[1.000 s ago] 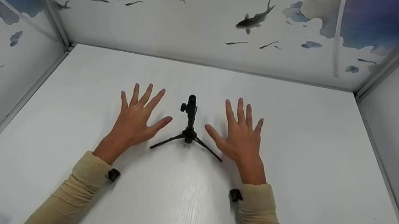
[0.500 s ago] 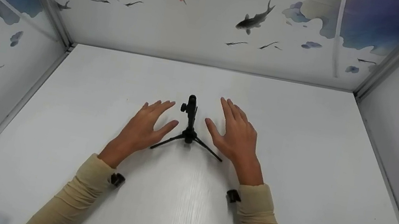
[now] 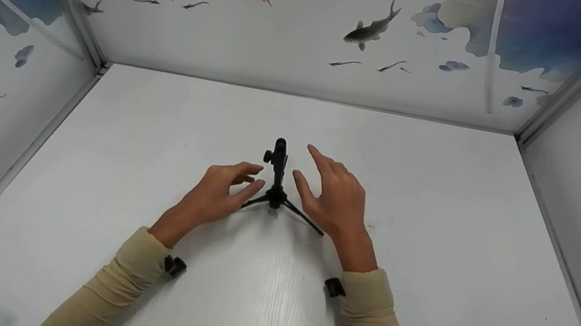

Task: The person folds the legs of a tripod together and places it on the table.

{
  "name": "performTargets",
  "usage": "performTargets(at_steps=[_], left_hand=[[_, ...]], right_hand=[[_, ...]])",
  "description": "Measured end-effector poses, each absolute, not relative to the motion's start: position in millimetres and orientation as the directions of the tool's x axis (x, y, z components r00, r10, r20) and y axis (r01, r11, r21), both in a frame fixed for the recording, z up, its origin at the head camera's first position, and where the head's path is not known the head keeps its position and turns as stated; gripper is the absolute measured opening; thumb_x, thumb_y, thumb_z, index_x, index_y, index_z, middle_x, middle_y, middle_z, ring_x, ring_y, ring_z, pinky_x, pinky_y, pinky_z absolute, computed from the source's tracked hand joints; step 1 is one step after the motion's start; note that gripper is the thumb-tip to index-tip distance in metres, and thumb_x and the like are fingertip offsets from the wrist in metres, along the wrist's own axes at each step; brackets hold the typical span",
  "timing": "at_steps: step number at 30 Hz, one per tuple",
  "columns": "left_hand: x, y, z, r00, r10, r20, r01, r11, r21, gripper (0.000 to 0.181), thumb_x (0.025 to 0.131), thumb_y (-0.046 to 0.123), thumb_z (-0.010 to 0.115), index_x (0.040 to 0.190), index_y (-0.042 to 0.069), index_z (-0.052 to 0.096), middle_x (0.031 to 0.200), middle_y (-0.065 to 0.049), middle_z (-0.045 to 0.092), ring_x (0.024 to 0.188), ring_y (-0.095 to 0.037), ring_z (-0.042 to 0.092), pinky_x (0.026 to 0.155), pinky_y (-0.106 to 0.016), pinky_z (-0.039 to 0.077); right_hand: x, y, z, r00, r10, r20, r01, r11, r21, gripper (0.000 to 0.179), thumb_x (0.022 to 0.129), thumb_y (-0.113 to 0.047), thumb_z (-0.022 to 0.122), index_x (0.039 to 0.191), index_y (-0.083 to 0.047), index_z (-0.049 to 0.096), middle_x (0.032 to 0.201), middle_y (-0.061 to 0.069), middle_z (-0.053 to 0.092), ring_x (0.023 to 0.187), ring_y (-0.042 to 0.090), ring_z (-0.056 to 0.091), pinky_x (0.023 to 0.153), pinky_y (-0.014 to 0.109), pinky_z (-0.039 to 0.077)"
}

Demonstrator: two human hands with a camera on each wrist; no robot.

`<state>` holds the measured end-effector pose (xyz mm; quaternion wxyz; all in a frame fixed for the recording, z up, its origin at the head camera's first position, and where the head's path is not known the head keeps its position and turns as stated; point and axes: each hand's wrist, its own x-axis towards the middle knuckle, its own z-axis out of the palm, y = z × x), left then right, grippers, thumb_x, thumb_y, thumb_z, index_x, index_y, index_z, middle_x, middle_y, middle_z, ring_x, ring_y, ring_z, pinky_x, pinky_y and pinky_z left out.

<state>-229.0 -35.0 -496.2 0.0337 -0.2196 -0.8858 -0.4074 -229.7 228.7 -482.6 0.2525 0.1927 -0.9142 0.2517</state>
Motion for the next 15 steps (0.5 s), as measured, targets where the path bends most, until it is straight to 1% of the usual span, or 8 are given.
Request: performTargets(at_steps=[3,6,8,11,15], left_hand=[[-229.5,-33.2,-498.0,-0.896,0.368,0.248,0.428,0.564,0.706,0.042,0.111,0.033,0.064,0.139,0.002,0.069,0.136,-0.015,0.076,0.121,-0.027,0.077,0.103,-0.04,0.062],[-229.7,-31.7,-499.2,-0.888,0.377,0.265,0.443,0.545,0.712,0.034,0.11,0.026,0.067,0.133,0.002,0.073,0.126,-0.01,0.08,0.115,-0.023,0.078,0.101,-0.037,0.062],[-229.3,-30.7,-499.5,-0.884,0.382,0.268,0.447,0.527,0.723,0.03,0.109,0.022,0.068,0.13,0.002,0.074,0.121,-0.008,0.082,0.113,-0.02,0.079,0.1,-0.037,0.063],[-228.9,-29.5,-499.9,-0.878,0.397,0.266,0.452,0.509,0.733,0.026,0.107,0.017,0.07,0.127,0.002,0.075,0.119,-0.011,0.082,0.11,-0.02,0.079,0.1,-0.038,0.063],[-228.0,-28.5,-500.5,-0.874,0.415,0.255,0.456,0.514,0.727,0.023,0.105,0.013,0.072,0.126,0.002,0.076,0.12,-0.012,0.081,0.109,-0.019,0.079,0.098,-0.036,0.063]], right_hand=[[-228.9,225.7,-482.2,-0.776,-0.241,0.583,-0.509,0.784,-0.354,0.052,0.102,-0.036,0.075,0.151,-0.021,0.065,0.129,0.007,0.079,0.112,0.029,0.076,0.082,0.053,0.062],[-228.7,222.9,-482.2,-0.756,-0.255,0.603,-0.533,0.774,-0.341,0.048,0.102,-0.034,0.076,0.147,-0.019,0.068,0.123,0.007,0.081,0.108,0.029,0.077,0.088,0.053,0.061],[-228.6,221.1,-481.8,-0.746,-0.262,0.612,-0.543,0.771,-0.333,0.045,0.102,-0.032,0.076,0.144,-0.018,0.07,0.121,0.008,0.082,0.106,0.029,0.077,0.092,0.054,0.06],[-227.5,218.1,-480.3,-0.738,-0.268,0.62,-0.557,0.76,-0.334,0.043,0.102,-0.03,0.077,0.142,-0.017,0.072,0.121,0.007,0.082,0.105,0.028,0.077,0.096,0.053,0.058],[-225.7,214.3,-479.2,-0.722,-0.274,0.636,-0.579,0.743,-0.337,0.041,0.101,-0.028,0.079,0.139,-0.016,0.074,0.119,0.005,0.083,0.103,0.027,0.077,0.092,0.051,0.059]])
